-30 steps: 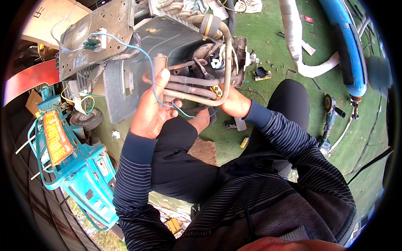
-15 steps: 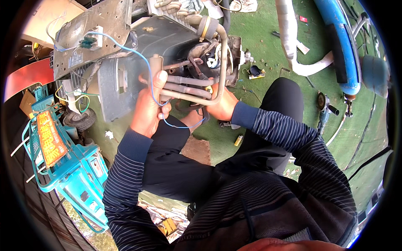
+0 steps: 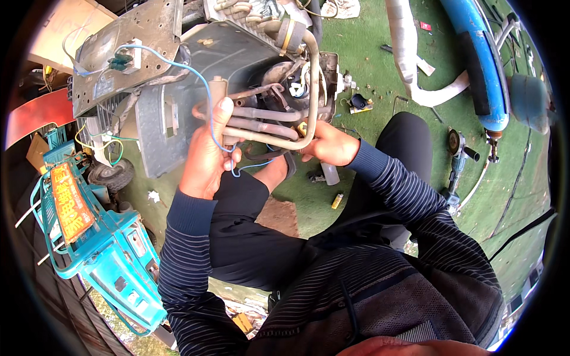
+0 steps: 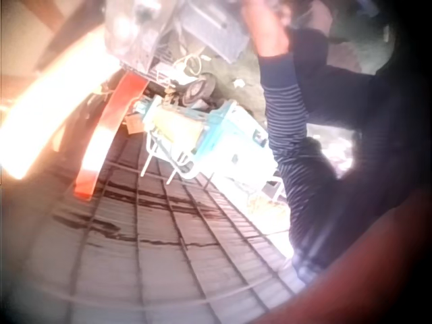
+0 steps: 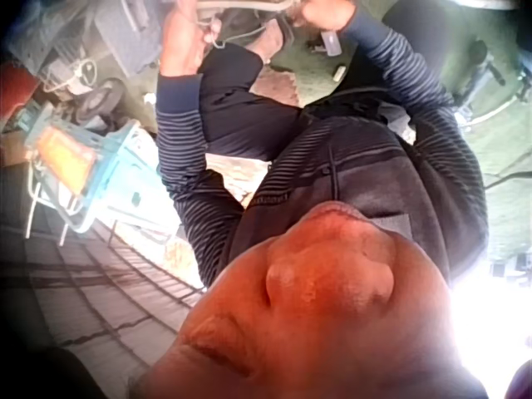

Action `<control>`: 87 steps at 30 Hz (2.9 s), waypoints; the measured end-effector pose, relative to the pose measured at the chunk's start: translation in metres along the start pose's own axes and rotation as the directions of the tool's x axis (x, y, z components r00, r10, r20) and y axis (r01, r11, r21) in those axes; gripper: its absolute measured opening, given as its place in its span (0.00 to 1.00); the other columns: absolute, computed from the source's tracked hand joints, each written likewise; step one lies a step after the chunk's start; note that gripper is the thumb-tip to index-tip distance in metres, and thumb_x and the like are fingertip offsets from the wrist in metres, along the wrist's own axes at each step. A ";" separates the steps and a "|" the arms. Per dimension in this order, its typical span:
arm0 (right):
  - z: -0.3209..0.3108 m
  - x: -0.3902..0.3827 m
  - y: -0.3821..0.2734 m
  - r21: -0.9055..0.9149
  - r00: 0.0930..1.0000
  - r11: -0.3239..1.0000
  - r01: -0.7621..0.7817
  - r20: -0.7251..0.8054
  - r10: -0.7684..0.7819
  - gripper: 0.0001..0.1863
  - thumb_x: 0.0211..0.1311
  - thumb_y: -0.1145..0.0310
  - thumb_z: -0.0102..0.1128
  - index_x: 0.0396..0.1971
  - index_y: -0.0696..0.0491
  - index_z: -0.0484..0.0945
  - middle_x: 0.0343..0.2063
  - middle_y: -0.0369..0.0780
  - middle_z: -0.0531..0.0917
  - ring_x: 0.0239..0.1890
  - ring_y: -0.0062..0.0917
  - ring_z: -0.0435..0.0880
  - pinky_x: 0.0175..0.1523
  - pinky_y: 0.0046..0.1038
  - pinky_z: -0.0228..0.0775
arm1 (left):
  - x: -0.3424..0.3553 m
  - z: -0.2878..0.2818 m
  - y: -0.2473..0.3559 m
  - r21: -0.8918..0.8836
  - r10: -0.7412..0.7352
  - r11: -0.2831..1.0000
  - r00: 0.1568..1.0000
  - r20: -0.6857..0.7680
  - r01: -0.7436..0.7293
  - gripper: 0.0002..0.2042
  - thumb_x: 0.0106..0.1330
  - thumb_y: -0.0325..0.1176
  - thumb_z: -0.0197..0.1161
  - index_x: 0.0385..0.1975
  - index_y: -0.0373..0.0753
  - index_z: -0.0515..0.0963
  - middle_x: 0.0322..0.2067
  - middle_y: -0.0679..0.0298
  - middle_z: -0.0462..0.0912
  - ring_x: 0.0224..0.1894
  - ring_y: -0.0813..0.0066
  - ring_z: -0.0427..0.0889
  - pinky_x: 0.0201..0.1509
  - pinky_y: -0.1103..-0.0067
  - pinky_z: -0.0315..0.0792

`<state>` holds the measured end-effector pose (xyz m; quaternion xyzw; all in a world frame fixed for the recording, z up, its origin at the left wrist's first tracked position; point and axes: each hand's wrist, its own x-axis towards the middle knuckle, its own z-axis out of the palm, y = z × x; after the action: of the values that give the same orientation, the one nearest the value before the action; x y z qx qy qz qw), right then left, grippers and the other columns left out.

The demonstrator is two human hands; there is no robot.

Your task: The person is repairing a disassembled appliance, likely a washing machine, in a cluttered workshop. They use a soldering iron to heat and attach a white plastic tube to a metal manifold, and use pliers to manipulate wires and components.

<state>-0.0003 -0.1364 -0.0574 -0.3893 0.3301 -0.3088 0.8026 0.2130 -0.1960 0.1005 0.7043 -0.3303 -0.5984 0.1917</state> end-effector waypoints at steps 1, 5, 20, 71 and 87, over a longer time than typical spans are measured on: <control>-0.004 0.001 0.007 0.074 1.000 0.997 -0.018 0.027 0.016 0.23 0.73 0.67 0.59 0.65 0.59 0.72 0.52 0.41 0.83 0.49 0.28 0.84 0.50 0.32 0.81 | -0.002 0.002 0.002 -0.001 0.002 1.000 1.000 -0.003 -0.002 0.30 0.70 0.64 0.62 0.46 0.37 0.79 0.30 0.66 0.79 0.17 0.84 0.75 0.13 0.88 0.60; -0.020 0.008 0.012 0.309 0.980 0.937 -0.162 0.163 0.116 0.22 0.75 0.62 0.61 0.61 0.58 0.73 0.51 0.43 0.84 0.48 0.27 0.86 0.51 0.31 0.81 | -0.004 0.007 0.009 -0.003 0.014 1.000 1.000 0.001 -0.014 0.29 0.72 0.62 0.61 0.47 0.37 0.80 0.29 0.67 0.79 0.18 0.84 0.76 0.13 0.88 0.61; -0.003 0.014 0.017 0.281 0.993 0.952 -0.121 0.042 0.113 0.10 0.68 0.71 0.56 0.45 0.59 0.76 0.24 0.35 0.76 0.25 0.19 0.75 0.30 0.24 0.71 | -0.009 0.002 0.010 -0.266 -0.080 0.958 0.989 0.123 0.110 0.20 0.72 0.51 0.67 0.53 0.45 0.75 0.38 0.67 0.83 0.19 0.89 0.68 0.13 0.93 0.57; -0.108 -0.179 0.143 -0.451 0.572 0.752 -0.480 -0.811 -0.121 0.15 0.66 0.65 0.62 0.48 0.58 0.76 0.32 0.49 0.85 0.35 0.44 0.87 0.44 0.43 0.78 | -0.004 0.024 0.010 -0.121 0.023 0.992 1.000 -0.016 -0.025 0.28 0.72 0.60 0.62 0.58 0.43 0.71 0.37 0.62 0.79 0.11 0.87 0.65 0.07 0.91 0.52; -0.142 -0.149 0.252 -0.222 0.288 0.489 -0.844 -0.955 0.064 0.24 0.63 0.52 0.64 0.47 0.56 0.77 0.43 0.58 0.87 0.49 0.51 0.87 0.55 0.49 0.77 | -0.028 -0.026 -0.082 -0.252 0.273 0.924 0.957 -0.098 -0.289 0.33 0.78 0.64 0.46 0.56 0.36 0.76 0.45 0.56 0.86 0.41 0.69 0.88 0.29 0.83 0.74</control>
<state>-0.1377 0.0441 -0.2910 -0.3239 0.8801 -0.0244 0.3463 0.2552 -0.1219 0.0716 0.6358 -0.3392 -0.5818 0.3773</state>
